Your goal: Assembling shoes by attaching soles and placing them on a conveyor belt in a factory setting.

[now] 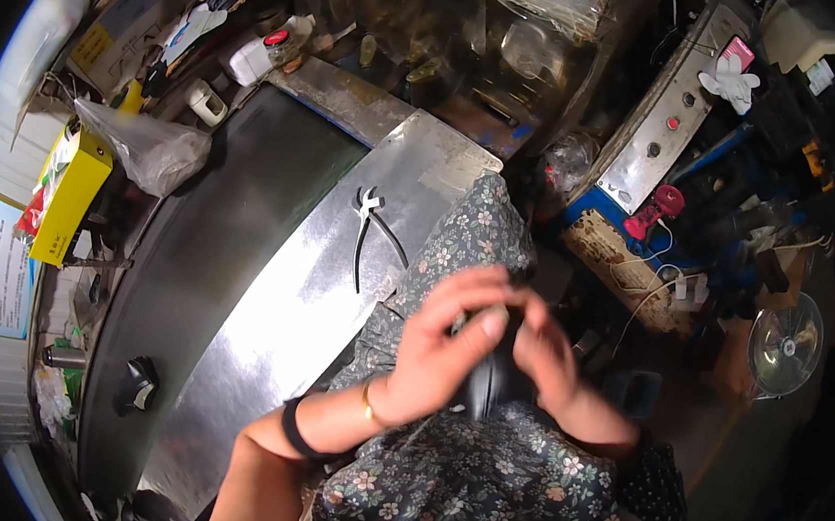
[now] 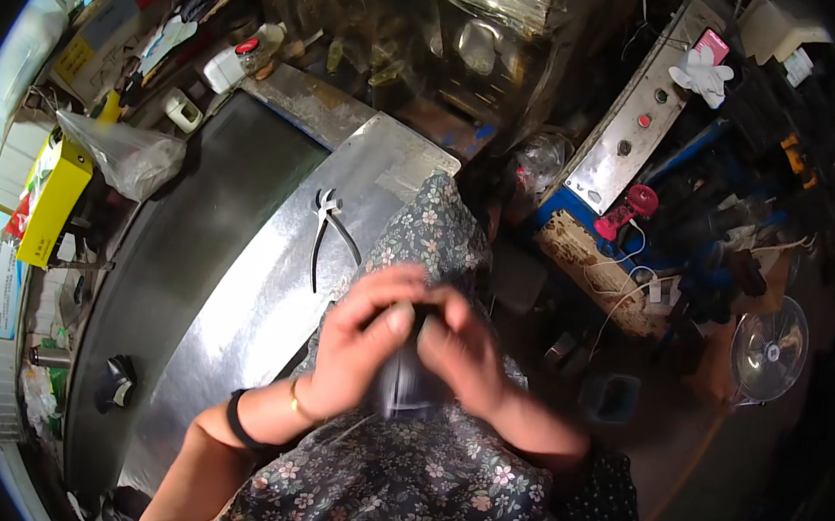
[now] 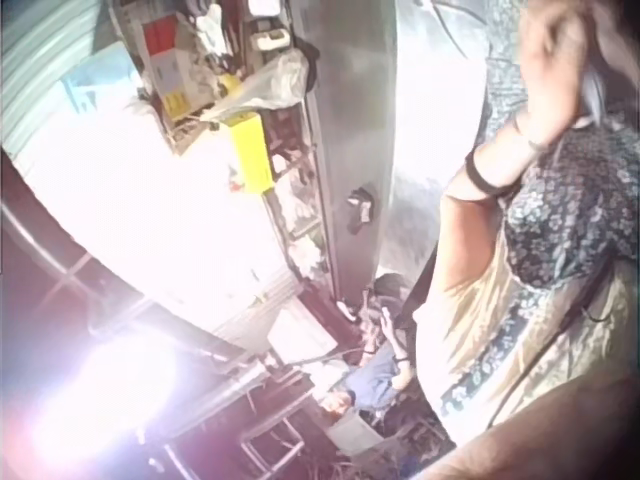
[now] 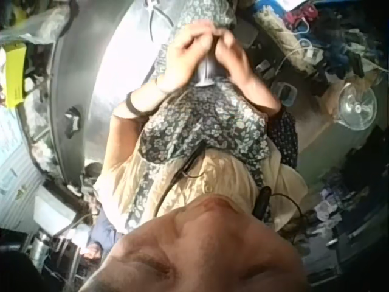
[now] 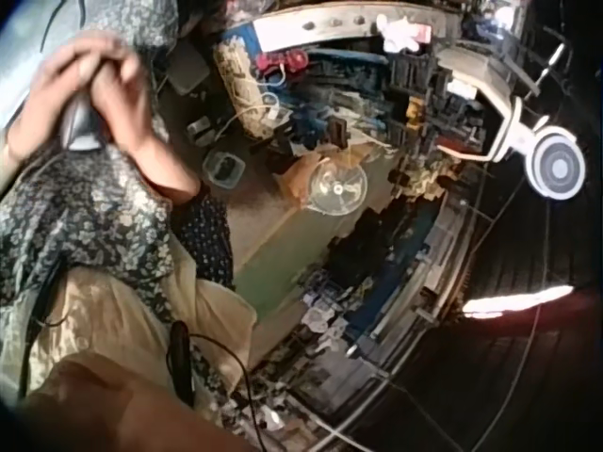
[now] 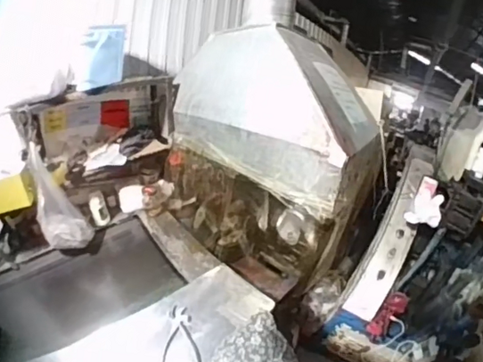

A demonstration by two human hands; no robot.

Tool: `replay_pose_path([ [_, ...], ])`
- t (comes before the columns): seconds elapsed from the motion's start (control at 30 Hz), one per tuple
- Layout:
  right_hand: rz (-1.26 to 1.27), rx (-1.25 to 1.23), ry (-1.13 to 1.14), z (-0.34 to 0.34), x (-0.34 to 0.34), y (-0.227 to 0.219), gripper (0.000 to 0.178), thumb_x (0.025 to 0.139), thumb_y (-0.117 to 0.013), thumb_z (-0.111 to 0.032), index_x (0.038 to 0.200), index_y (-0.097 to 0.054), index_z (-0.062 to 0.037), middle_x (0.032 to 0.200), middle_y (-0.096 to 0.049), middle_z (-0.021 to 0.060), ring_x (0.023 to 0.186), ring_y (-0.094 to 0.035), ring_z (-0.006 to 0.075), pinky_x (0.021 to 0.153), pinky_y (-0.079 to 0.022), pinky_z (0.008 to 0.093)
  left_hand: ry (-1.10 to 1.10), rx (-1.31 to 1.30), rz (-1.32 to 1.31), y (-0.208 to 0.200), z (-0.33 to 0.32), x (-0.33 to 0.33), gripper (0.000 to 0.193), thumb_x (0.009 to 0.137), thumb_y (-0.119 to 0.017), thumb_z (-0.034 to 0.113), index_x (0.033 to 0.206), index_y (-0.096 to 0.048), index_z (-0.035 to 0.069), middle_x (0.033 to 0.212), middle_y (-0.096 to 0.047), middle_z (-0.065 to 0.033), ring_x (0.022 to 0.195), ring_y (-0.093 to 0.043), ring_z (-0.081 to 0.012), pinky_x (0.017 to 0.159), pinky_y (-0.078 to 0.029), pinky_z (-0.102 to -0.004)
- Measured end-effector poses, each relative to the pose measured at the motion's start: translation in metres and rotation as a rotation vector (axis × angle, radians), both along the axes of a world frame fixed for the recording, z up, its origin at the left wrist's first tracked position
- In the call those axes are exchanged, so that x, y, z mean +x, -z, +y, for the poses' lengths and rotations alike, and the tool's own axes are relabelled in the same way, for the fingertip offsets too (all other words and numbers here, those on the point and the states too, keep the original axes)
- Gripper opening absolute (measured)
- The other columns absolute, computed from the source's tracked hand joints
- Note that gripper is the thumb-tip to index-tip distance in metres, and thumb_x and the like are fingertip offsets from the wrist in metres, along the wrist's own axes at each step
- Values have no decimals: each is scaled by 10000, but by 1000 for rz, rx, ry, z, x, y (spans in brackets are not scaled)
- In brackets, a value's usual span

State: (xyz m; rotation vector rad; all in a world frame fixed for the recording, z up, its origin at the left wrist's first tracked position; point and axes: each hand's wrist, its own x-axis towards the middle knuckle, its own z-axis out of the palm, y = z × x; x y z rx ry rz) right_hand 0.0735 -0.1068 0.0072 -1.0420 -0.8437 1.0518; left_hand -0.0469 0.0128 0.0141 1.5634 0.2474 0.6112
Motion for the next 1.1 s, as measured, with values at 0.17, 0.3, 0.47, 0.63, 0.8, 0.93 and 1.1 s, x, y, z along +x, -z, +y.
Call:
replay_pose_path([
  [0.17, 90, 12, 210, 52, 25, 76, 636, 1038, -341, -468, 1470, -307, -1, 1490, -363, 121, 1390, -302, 207, 1155, -209, 357, 58, -133, -50, 52, 41, 35, 322, 988, -536, 219, 1254, -584, 44, 1481, -405, -178, 1391, -355, -282, 1128, -275, -393],
  [0.3, -193, 137, 153, 60, 29, 58, 682, 1006, -393, -493, 1500, -286, -34, 1543, -309, 138, 1451, -220, 244, 1173, -174, 377, -27, -69, 13, 61, 40, 36, 293, 968, -559, 163, 1231, -587, 38, 1437, -453, -145, 1341, -412, -270, 1110, -303, -390],
  [0.47, -383, 162, 52, 69, 43, 43, 265, 967, -574, -152, 1178, -606, 5, 1307, -553, 141, 1305, -461, 262, 1094, -336, 375, 216, -334, -60, 55, 54, 33, 332, 976, -535, 207, 1245, -566, 15, 1371, -493, -111, 1343, -394, -260, 1130, -267, -386],
  [0.63, -645, 165, 236, 73, 32, 51, 156, 978, -509, -82, 1039, -620, 9, 1113, -602, 129, 1119, -567, 267, 980, -425, 371, 62, 65, -58, 68, 54, 30, 363, 990, -502, 229, 1267, -540, -3, 1350, -513, -143, 1333, -405, -325, 1130, -275, -410],
  [0.8, -99, 87, -152, 62, 62, 40, 292, 993, -465, -106, 1245, -570, -1, 1354, -492, 124, 1319, -421, 242, 1122, -287, 353, 138, 217, -42, 56, 65, 37, 340, 965, -526, 197, 1250, -548, 11, 1323, -538, -157, 1278, -467, -331, 1092, -336, -408],
  [0.93, -586, 98, 159, 60, 39, 50, 348, 948, -488, -27, 1293, -525, 4, 1356, -488, 132, 1320, -426, 272, 1115, -307, 359, 194, 108, -6, 64, 73, 39, 427, 898, -635, 219, 1266, -546, 24, 1339, -527, -139, 1304, -439, -319, 1114, -308, -401],
  [1.1, -206, 25, -142, 47, 49, 42, 403, 944, -518, -41, 1343, -476, -9, 1404, -440, 131, 1363, -372, 257, 1128, -281, 355, 377, 255, -23, 59, 88, 36, 725, 693, -840, 271, 1304, -512, 58, 1363, -498, -118, 1318, -425, -296, 1119, -307, -407],
])
